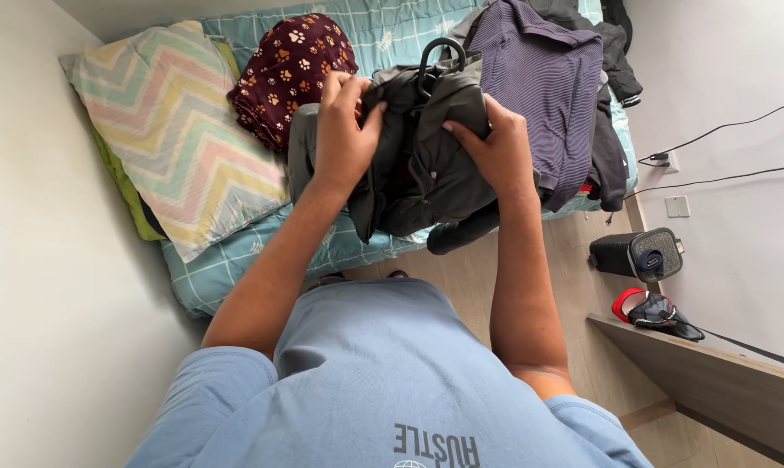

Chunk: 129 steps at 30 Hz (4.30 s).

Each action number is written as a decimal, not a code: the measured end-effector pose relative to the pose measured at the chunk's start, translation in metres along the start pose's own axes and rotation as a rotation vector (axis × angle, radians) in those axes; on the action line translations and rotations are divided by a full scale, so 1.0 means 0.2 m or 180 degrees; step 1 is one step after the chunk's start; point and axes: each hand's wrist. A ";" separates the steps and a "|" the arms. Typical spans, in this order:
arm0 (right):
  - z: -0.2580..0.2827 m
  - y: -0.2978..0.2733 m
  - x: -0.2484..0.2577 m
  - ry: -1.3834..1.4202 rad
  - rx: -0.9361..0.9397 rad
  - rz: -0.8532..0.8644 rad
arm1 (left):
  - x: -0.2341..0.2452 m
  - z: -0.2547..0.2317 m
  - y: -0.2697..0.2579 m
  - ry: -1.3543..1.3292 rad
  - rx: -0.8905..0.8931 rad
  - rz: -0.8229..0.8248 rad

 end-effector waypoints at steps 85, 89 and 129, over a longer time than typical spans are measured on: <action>-0.42 -0.02 -0.34 0.3419 -0.3144 -0.0079 | -0.09 0.12 0.31 0.0543 0.1219 0.0713; -0.50 -0.07 -0.36 0.1381 -0.2147 -0.0316 | -0.09 0.16 0.31 0.0585 0.1144 0.0710; -0.50 -0.11 -0.18 0.2053 -0.1426 0.0036 | -0.01 0.30 0.25 0.0155 0.0291 0.0948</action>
Point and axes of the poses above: each hand's wrist, its own y-axis towards the middle knuckle, its own x-axis out of the back of the hand, z = x × y
